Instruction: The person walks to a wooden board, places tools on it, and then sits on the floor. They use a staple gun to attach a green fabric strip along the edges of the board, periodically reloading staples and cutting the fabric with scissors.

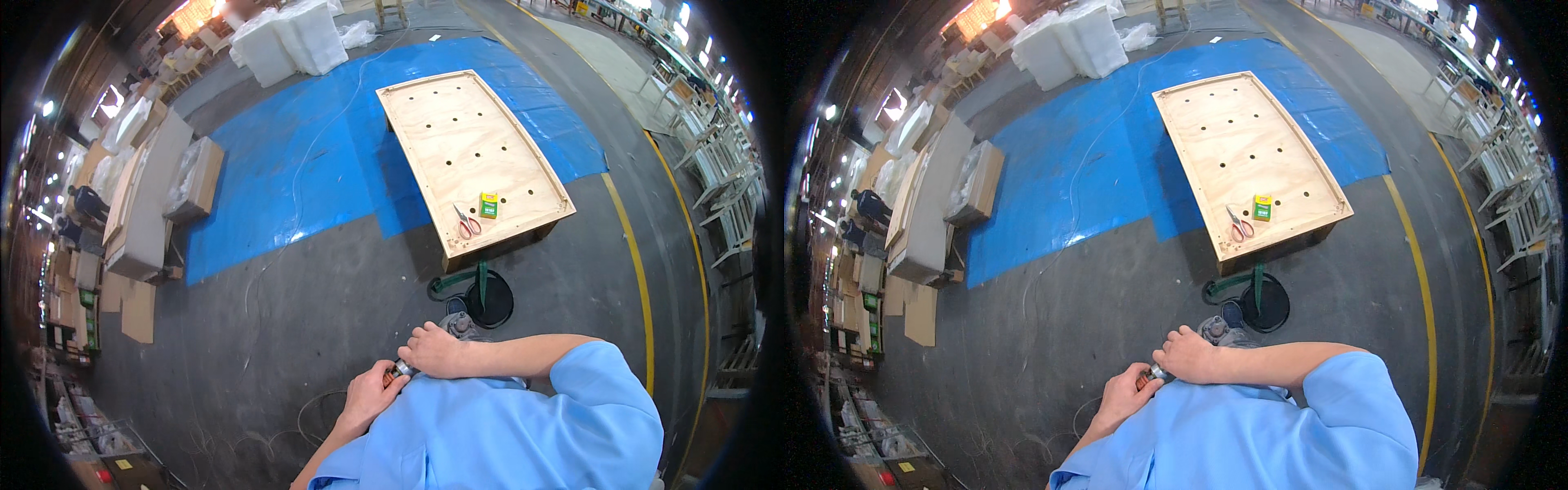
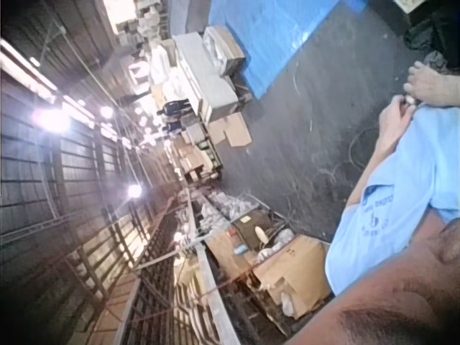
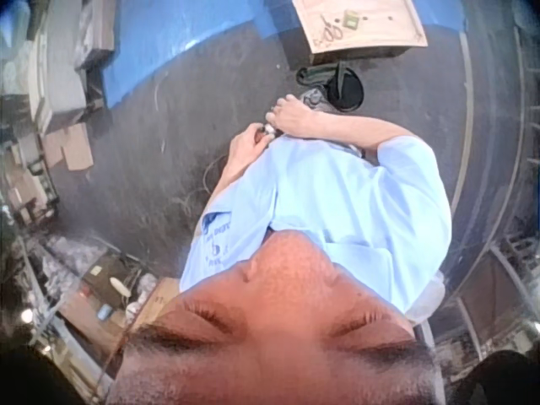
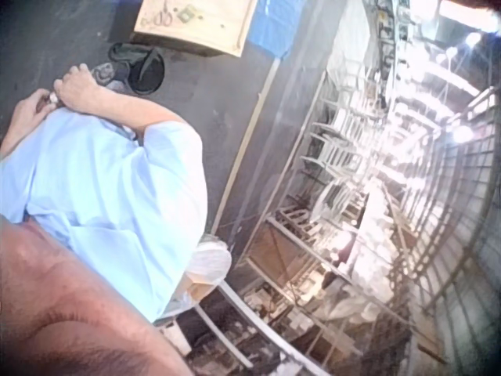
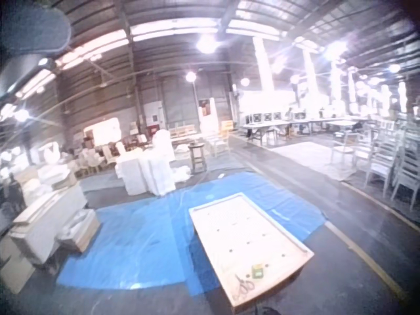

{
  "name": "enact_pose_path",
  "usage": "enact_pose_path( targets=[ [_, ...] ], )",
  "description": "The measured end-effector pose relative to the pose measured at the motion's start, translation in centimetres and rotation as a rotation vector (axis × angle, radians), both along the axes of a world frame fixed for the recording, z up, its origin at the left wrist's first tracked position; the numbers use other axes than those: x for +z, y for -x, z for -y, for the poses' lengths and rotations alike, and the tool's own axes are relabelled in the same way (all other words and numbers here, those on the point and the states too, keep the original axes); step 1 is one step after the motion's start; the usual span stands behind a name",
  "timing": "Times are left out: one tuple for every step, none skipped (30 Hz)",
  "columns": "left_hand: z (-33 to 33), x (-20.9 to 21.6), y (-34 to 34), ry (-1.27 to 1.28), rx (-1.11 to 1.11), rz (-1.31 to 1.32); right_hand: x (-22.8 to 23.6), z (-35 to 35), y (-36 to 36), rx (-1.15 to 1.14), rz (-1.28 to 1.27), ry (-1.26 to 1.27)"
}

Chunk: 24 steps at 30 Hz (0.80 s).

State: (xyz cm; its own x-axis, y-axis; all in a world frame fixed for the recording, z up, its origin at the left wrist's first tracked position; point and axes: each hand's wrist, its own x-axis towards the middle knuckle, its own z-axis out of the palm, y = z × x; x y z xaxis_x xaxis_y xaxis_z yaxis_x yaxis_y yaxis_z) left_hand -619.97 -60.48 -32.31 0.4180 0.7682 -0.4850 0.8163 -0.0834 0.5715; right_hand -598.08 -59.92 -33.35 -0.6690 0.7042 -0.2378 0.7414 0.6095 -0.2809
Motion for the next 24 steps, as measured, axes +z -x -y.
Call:
enact_pose_path(
  targets=[
    [0.0, 0.2, -0.2, -0.021, -0.01, 0.008, -0.3, 0.0, 0.1, -0.007, 0.0, 0.02],
    [0.0, 0.5, -0.4, -0.042, -0.019, 0.016, -0.5, 0.1, 0.2, -0.01, -0.02, 0.004],
    [0.0, 0.6, -0.6, -0.062, -0.03, 0.024, -0.7, 0.3, 0.3, -0.013, -0.039, -0.013],
    [-0.1, 0.7, -0.9, -0.076, -0.057, 0.022, -1.0, 0.4, 0.4, -0.015, -0.057, -0.029],
    [-0.2, 0.8, -1.2, -0.091, -0.084, 0.021, -1.3, 0.5, 0.6, -0.022, -0.059, -0.027],
    [-0.3, 0.8, -1.6, -0.105, -0.113, 0.021, -1.6, 0.5, 0.7, -0.03, -0.061, -0.024],
    [-0.5, 1.0, -2.1, -0.059, -0.148, -0.051, -1.9, 0.5, 0.8, -0.042, -0.063, -0.018],
    [-0.7, 1.3, -2.6, -0.014, -0.184, -0.123, -2.3, 0.7, 0.8, -0.068, -0.065, -0.007],
    [-0.9, 1.4, -3.1, 0.03, -0.221, -0.195, -2.6, 0.9, 0.8, -0.096, -0.066, 0.004],
    [-0.8, 1.3, -3.3, 0.028, -0.205, -0.19, -2.6, 1.0, 0.8, -0.118, -0.072, 0.012],
    [-0.5, 1.1, -3.3, 0.025, -0.19, -0.184, -2.6, 1.3, 0.7, -0.13, -0.086, 0.025],
    [-0.2, 0.7, -3.2, 0.022, -0.176, -0.177, -2.6, 1.5, 0.4, -0.16, -0.152, -0.019],
    [0.2, 0.2, -3.2, -0.017, -0.142, -0.166, -2.5, 1.7, 0.2, -0.188, -0.218, -0.059],
    [0.6, -0.5, -3.0, -0.022, -0.089, -0.148, -2.0, 1.9, -0.1, -0.212, -0.282, -0.099],
    [1.0, -1.1, -2.9, -0.025, -0.035, -0.13, -1.5, 1.9, -0.6, -0.247, -0.382, -0.125],
    [1.1, -1.6, -2.8, -0.032, 0.017, -0.109, -0.7, 2.1, -1.3, -0.32, -0.467, -0.038],
    [1.2, -1.9, -2.9, -0.019, 0.059, -0.086, -0.2, 2.4, -2.2, -0.387, -0.552, 0.047],
    [1.3, -2.1, -3.0, -0.006, 0.103, -0.065, 0.2, 2.4, -3.2, -0.45, -0.637, 0.134],
    [0.9, -2.2, -3.6, 0.002, 0.14, -0.037, 0.3, 2.3, -4.5, -0.489, -0.608, 0.32],
    [0.4, -1.8, -4.5, 0.008, 0.159, -0.002, -0.9, 2.7, -5.6, -0.583, -0.628, 0.41],
    [0.0, -1.3, -5.6, 0.015, 0.177, 0.033, -2.1, 3.2, -6.4, -0.677, -0.649, 0.5],
    [-0.4, -1.1, -6.6, 0.021, 0.198, 0.065, -3.5, 3.6, -7.0, -0.767, -0.672, 0.591],
    [-0.7, -1.4, -7.3, -0.031, 0.158, 0.097, -4.2, 3.5, -7.4, -0.871, -0.85, 0.757],
    [-1.1, -2.1, -8.2, -0.084, 0.116, 0.13, -5.0, 3.1, -7.7, -1.0, -1.063, 0.897]
  ],
)
